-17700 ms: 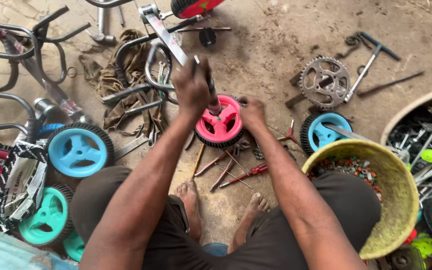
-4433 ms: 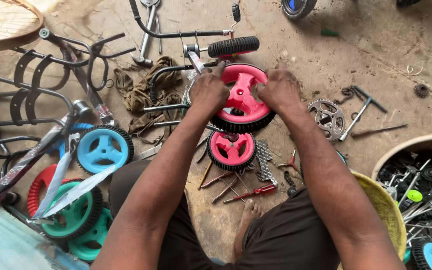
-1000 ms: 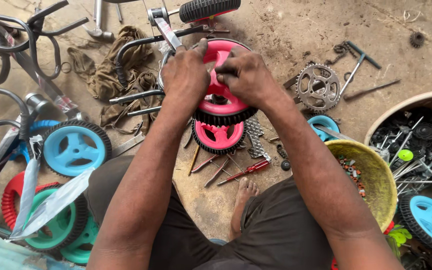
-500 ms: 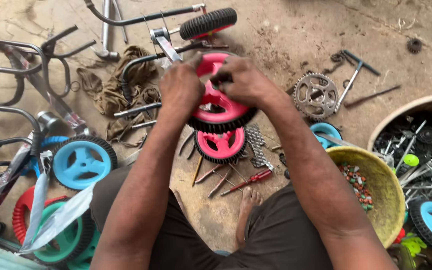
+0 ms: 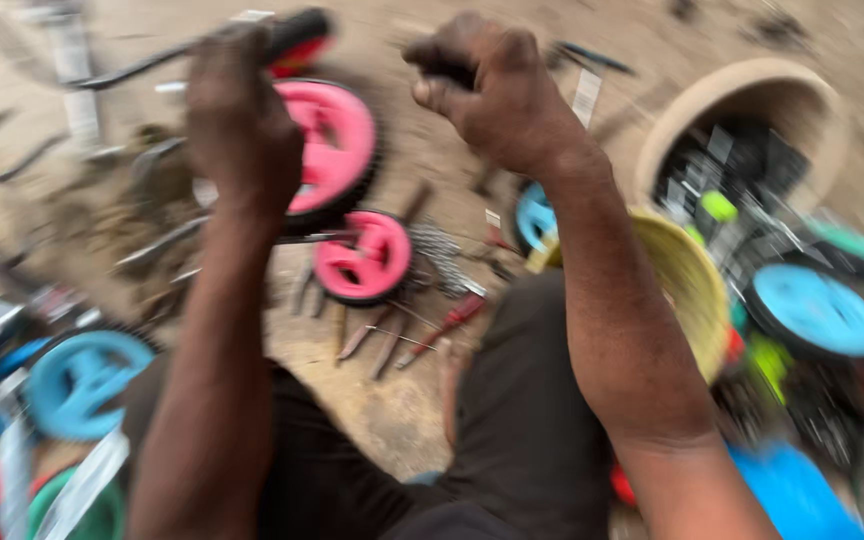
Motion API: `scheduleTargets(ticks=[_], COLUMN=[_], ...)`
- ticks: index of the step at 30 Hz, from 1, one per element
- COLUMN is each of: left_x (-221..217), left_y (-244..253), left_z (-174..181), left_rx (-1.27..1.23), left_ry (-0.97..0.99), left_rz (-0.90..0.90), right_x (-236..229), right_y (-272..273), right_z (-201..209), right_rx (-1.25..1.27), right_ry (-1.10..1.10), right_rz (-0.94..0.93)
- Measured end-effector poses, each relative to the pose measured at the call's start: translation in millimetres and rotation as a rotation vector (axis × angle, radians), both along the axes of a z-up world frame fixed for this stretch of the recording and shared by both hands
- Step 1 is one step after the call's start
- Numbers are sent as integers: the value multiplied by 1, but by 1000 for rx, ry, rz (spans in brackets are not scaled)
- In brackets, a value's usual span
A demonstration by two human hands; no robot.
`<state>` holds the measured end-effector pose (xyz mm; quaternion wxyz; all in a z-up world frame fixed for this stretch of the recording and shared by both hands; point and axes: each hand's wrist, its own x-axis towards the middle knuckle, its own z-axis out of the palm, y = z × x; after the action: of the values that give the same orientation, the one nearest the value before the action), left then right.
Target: The person assembles a child's tricycle by attaching wheels to the frame, securing them with nuts and washers, and installing the handlebars. They use pliers to tighten components and select parts from a nearby container.
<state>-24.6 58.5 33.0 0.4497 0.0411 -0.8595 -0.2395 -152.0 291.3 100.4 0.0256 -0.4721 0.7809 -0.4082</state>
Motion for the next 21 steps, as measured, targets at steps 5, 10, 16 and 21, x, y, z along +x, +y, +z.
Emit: scheduleTargets(ticks=[5,10,16,21], left_x=[-18,-86,-130,-128], left_y=[138,323,416,393], left_z=[23,8,-58,-90], left_rx=[38,229,532,309], left_ry=[-54,-506,-858,-882], left_rz=[-312,-505,-579,-440], right_x=[16,34,54,41], right_y=[183,291,373,371], right_z=[-22,-126,-287,-370], right_rx=[-11,119,414,385], right_ry=[-298,-703,-594,-260], right_rz=[-224,-805,-1027,-1044])
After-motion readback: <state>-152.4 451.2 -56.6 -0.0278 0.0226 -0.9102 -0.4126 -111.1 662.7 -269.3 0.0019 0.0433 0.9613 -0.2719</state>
